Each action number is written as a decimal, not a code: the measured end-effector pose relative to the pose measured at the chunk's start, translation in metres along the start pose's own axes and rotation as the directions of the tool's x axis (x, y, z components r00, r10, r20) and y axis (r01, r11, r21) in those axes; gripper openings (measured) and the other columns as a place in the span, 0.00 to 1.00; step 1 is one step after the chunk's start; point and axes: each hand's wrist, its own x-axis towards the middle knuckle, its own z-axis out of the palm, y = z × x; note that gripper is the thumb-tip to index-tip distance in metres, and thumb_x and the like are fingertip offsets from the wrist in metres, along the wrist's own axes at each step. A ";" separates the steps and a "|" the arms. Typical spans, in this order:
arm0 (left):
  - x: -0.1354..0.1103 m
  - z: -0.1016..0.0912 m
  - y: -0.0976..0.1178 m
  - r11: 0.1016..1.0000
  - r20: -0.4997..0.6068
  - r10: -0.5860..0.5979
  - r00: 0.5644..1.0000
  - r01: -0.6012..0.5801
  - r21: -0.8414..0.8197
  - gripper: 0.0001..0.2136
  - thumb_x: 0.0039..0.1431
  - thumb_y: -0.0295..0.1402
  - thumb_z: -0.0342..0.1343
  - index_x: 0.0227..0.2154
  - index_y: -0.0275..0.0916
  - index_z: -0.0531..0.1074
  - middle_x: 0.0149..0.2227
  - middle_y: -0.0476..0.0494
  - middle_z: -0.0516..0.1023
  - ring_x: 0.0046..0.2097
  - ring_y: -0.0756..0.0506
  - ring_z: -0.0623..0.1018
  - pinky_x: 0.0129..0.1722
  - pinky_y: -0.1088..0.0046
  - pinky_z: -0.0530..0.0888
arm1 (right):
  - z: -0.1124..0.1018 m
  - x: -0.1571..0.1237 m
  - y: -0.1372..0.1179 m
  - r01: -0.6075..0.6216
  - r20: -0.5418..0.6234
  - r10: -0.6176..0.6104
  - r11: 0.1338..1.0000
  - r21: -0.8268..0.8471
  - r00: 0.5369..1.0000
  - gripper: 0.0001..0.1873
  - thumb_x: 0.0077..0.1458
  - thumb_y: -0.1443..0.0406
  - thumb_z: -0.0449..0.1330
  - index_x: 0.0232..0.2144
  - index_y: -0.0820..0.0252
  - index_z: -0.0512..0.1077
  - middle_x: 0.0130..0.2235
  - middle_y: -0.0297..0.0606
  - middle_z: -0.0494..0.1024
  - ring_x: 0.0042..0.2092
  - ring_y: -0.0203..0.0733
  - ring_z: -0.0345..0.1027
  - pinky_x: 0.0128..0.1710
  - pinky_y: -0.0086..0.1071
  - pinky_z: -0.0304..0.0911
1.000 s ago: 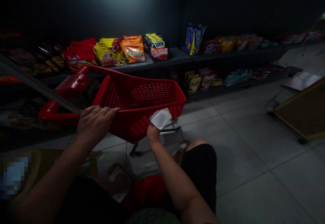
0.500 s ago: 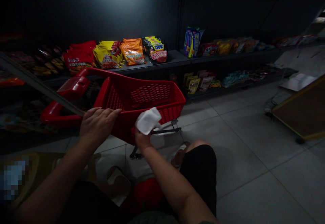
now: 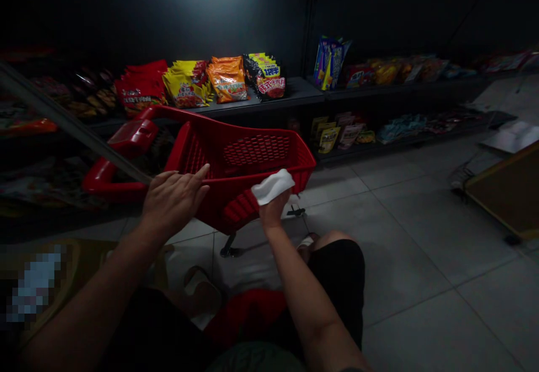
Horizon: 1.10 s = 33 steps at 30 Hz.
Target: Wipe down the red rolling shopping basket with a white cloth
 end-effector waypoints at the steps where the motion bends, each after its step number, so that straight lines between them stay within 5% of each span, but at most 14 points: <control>1: 0.001 -0.002 0.002 1.000 0.009 -0.006 1.000 0.006 -0.004 0.25 0.71 0.42 0.41 0.66 0.38 0.62 0.40 0.39 0.81 0.45 0.39 0.78 0.59 0.58 0.63 | 0.006 -0.007 -0.024 0.060 0.040 -0.060 0.998 0.009 0.997 0.29 0.59 0.58 0.59 0.60 0.66 0.65 0.63 0.56 0.66 0.69 0.58 0.47 0.67 0.62 0.41; 5: 0.004 -0.008 0.007 0.999 0.051 -0.026 0.998 0.028 -0.033 0.27 0.71 0.47 0.38 0.65 0.39 0.64 0.42 0.38 0.82 0.46 0.37 0.78 0.58 0.56 0.64 | 0.021 -0.029 -0.117 0.321 0.267 -0.344 0.939 0.126 0.900 0.32 0.62 0.61 0.58 0.66 0.61 0.59 0.65 0.49 0.64 0.70 0.54 0.45 0.70 0.57 0.36; 8: 0.002 -0.009 0.006 0.996 0.052 -0.046 0.998 0.049 -0.071 0.28 0.71 0.47 0.37 0.66 0.39 0.62 0.42 0.37 0.82 0.46 0.38 0.78 0.58 0.55 0.63 | 0.019 -0.025 -0.141 0.397 0.300 -0.421 0.907 0.140 0.856 0.29 0.63 0.60 0.58 0.64 0.60 0.64 0.62 0.48 0.68 0.67 0.57 0.48 0.67 0.53 0.44; 12: -0.004 -0.008 0.001 0.998 0.013 -0.031 0.999 0.032 -0.057 0.27 0.71 0.45 0.38 0.68 0.39 0.60 0.39 0.39 0.82 0.45 0.38 0.78 0.58 0.56 0.63 | 0.001 -0.010 -0.095 0.425 0.366 -0.433 0.899 0.108 0.824 0.20 0.62 0.62 0.59 0.56 0.54 0.73 0.58 0.45 0.72 0.60 0.55 0.56 0.62 0.49 0.49; 16: -0.007 -0.006 -0.004 1.000 -0.018 0.010 1.000 -0.011 -0.012 0.24 0.71 0.43 0.41 0.63 0.41 0.66 0.39 0.40 0.82 0.44 0.38 0.78 0.58 0.57 0.64 | -0.022 0.003 -0.001 0.298 0.348 -0.278 0.954 -0.005 0.895 0.20 0.60 0.64 0.60 0.54 0.56 0.75 0.57 0.46 0.73 0.62 0.55 0.56 0.63 0.50 0.47; 20: -0.007 -0.004 -0.003 0.999 -0.045 0.035 0.998 -0.036 -0.007 0.18 0.70 0.42 0.44 0.52 0.44 0.75 0.40 0.42 0.82 0.44 0.39 0.78 0.58 0.56 0.64 | -0.045 0.023 0.088 0.101 0.177 -0.078 0.987 -0.123 0.981 0.20 0.52 0.63 0.63 0.48 0.63 0.77 0.55 0.53 0.74 0.64 0.58 0.56 0.64 0.54 0.49; 23: -0.005 -0.004 0.000 1.000 -0.040 0.015 0.999 -0.016 -0.024 0.18 0.69 0.41 0.45 0.50 0.42 0.76 0.38 0.40 0.81 0.44 0.38 0.78 0.58 0.55 0.64 | -0.055 0.041 0.130 -0.121 -0.002 0.121 0.992 -0.045 0.993 0.22 0.48 0.64 0.61 0.46 0.67 0.74 0.52 0.56 0.75 0.59 0.57 0.64 0.62 0.55 0.55; 28: -0.005 -0.007 0.002 0.996 -0.016 -0.026 1.000 0.024 -0.091 0.18 0.69 0.42 0.45 0.50 0.42 0.76 0.38 0.39 0.81 0.44 0.37 0.77 0.58 0.53 0.64 | -0.031 0.054 0.120 -0.327 -0.131 0.379 0.894 0.306 0.916 0.28 0.52 0.59 0.57 0.53 0.67 0.67 0.53 0.54 0.74 0.55 0.49 0.68 0.60 0.51 0.60; 31: -0.006 -0.007 0.002 0.997 -0.013 -0.035 0.999 0.035 -0.069 0.18 0.69 0.42 0.45 0.49 0.42 0.76 0.37 0.40 0.80 0.44 0.38 0.77 0.58 0.54 0.63 | -0.003 0.036 0.072 -0.386 -0.211 0.473 0.854 0.349 0.855 0.29 0.56 0.59 0.53 0.57 0.68 0.65 0.59 0.57 0.69 0.62 0.50 0.61 0.66 0.55 0.50; 33: -0.006 -0.007 0.003 0.998 -0.015 -0.036 0.999 0.035 -0.044 0.18 0.69 0.43 0.45 0.49 0.43 0.76 0.37 0.40 0.80 0.43 0.38 0.77 0.57 0.54 0.64 | 0.013 0.010 0.030 -0.394 -0.152 0.454 0.865 0.311 0.878 0.25 0.58 0.58 0.54 0.53 0.66 0.69 0.59 0.57 0.69 0.66 0.54 0.56 0.67 0.59 0.44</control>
